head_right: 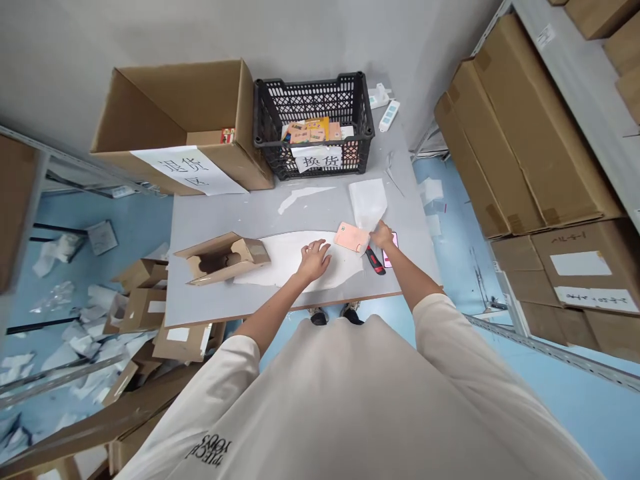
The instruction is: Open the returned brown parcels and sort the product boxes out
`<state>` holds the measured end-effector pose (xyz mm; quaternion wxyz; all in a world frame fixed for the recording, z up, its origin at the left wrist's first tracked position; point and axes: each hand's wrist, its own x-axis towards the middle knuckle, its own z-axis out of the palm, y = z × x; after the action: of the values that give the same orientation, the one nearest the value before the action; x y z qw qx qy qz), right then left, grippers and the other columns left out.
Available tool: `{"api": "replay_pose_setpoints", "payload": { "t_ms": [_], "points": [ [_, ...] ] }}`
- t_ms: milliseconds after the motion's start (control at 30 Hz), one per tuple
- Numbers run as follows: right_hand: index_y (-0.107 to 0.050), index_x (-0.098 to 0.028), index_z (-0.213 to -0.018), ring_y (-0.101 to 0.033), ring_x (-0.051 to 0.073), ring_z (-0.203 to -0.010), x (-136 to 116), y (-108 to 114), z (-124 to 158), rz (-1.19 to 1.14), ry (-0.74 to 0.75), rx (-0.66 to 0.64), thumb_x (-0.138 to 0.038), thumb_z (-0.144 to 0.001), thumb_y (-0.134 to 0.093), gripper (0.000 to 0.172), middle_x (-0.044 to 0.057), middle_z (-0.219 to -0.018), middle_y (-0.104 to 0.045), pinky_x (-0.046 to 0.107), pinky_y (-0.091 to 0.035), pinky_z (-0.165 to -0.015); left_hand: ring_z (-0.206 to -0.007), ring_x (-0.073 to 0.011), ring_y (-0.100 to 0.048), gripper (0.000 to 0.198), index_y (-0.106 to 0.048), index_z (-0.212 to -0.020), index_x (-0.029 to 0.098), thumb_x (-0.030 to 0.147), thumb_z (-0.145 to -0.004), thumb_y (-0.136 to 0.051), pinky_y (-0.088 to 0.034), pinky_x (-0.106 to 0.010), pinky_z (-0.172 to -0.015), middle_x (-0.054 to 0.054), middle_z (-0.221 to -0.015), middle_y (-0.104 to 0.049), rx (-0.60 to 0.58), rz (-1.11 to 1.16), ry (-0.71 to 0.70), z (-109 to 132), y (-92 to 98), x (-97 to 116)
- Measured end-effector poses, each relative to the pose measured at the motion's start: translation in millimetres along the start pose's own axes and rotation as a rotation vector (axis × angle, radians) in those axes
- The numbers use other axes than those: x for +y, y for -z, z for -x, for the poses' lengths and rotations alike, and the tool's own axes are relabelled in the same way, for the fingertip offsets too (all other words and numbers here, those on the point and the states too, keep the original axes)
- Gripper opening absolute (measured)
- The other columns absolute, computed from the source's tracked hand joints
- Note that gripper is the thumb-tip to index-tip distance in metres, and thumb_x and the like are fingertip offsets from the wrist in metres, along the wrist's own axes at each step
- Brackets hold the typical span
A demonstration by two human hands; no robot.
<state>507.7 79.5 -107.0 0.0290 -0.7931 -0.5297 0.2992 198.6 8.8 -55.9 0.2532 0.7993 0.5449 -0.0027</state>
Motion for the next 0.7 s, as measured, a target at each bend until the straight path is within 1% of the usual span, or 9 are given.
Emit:
{"api": "replay_pose_setpoints", "payload": {
  "t_ms": [100, 200, 267, 367, 433, 533, 600, 700],
  "points": [
    [-0.041, -0.019, -0.177, -0.058, 0.036, -0.145, -11, -12, -12, 0.021, -0.011, -0.106, -0.032, -0.098, -0.068, 0.084, 0.018, -0.16, -0.066, 0.047, -0.046, -0.118, -0.157, -0.038, -0.047, 0.047, -0.063, -0.156, 0.023, 0.03, -0.112, -0.048, -0.038, -0.061, -0.127, -0.019, -0.173, -0.05, -0.013, -0.003, 0.026, -2, -4.7, 0],
    [-0.039, -0.017, -0.178, -0.055, 0.037, -0.147, -18, -26, -18, 0.063, 0.052, -0.137, -0.026, -0.099, -0.064, 0.083, 0.019, -0.158, -0.067, 0.05, -0.04, -0.122, -0.156, -0.0384, -0.048, 0.047, -0.064, -0.155, 0.023, 0.031, -0.111, -0.048, -0.038, -0.062, -0.126, -0.018, -0.173, -0.051, -0.03, -0.002, 0.047, -1, -9.1, -2],
    [-0.045, -0.015, -0.174, -0.058, 0.036, -0.141, -19, -34, -18, 0.074, 0.08, -0.125, -0.021, -0.1, -0.059, 0.076, 0.019, -0.152, -0.071, 0.048, -0.039, -0.12, -0.156, -0.0381, -0.048, 0.047, -0.064, -0.155, 0.023, 0.031, -0.111, -0.048, -0.038, -0.061, -0.127, -0.018, -0.173, -0.05, -0.043, -0.006, 0.05, 1, -11.2, -3],
    [-0.067, -0.014, -0.155, -0.061, 0.035, -0.133, -18, -38, -14, 0.108, 0.109, -0.07, -0.015, -0.101, -0.053, 0.056, 0.02, -0.142, -0.074, 0.047, -0.039, -0.116, -0.157, -0.0378, -0.048, 0.047, -0.064, -0.154, 0.023, 0.03, -0.111, -0.049, -0.039, -0.061, -0.127, -0.018, -0.173, -0.05, -0.058, -0.008, 0.048, 2, -12.4, -6],
    [-0.077, -0.015, -0.14, -0.06, 0.037, -0.131, -19, -34, -10, 0.133, 0.149, -0.025, -0.013, -0.102, -0.05, 0.047, 0.021, -0.139, -0.074, 0.049, -0.038, -0.114, -0.156, -0.0381, -0.048, 0.047, -0.064, -0.155, 0.022, 0.029, -0.11, -0.049, -0.039, -0.061, -0.127, -0.019, -0.173, -0.05, -0.064, -0.004, 0.041, 1, -11.6, -8],
    [-0.082, -0.016, -0.13, -0.058, 0.038, -0.128, -27, -18, -1, 0.13, 0.261, 0.073, -0.011, -0.102, -0.046, 0.045, 0.022, -0.134, -0.073, 0.05, -0.038, -0.111, -0.155, -0.0386, -0.049, 0.049, -0.063, -0.156, 0.021, 0.028, -0.109, -0.051, -0.041, -0.06, -0.126, -0.019, -0.172, -0.052, -0.04, 0.02, 0.013, -4, -6.7, -5],
    [-0.083, -0.018, -0.125, -0.056, 0.038, -0.125, -36, -5, 6, 0.114, 0.375, 0.155, -0.01, -0.101, -0.047, 0.044, 0.021, -0.128, -0.073, 0.05, -0.039, -0.107, -0.153, -0.0383, -0.051, 0.05, -0.06, -0.159, 0.022, 0.031, -0.11, -0.05, -0.043, -0.059, -0.124, -0.019, -0.171, -0.053, 0.025, 0.058, -0.018, -10, 0.7, -1],
    [-0.084, -0.022, -0.118, -0.055, 0.037, -0.119, -56, 13, 18, 0.076, 0.587, 0.262, -0.01, -0.101, -0.05, 0.039, 0.018, -0.122, -0.072, 0.05, -0.04, -0.104, -0.153, -0.037, -0.052, 0.051, -0.057, -0.162, 0.023, 0.039, -0.115, -0.045, -0.044, -0.056, -0.123, -0.02, -0.169, -0.055, 0.204, 0.142, -0.061, -23, 19.0, 7]
  ]
}}
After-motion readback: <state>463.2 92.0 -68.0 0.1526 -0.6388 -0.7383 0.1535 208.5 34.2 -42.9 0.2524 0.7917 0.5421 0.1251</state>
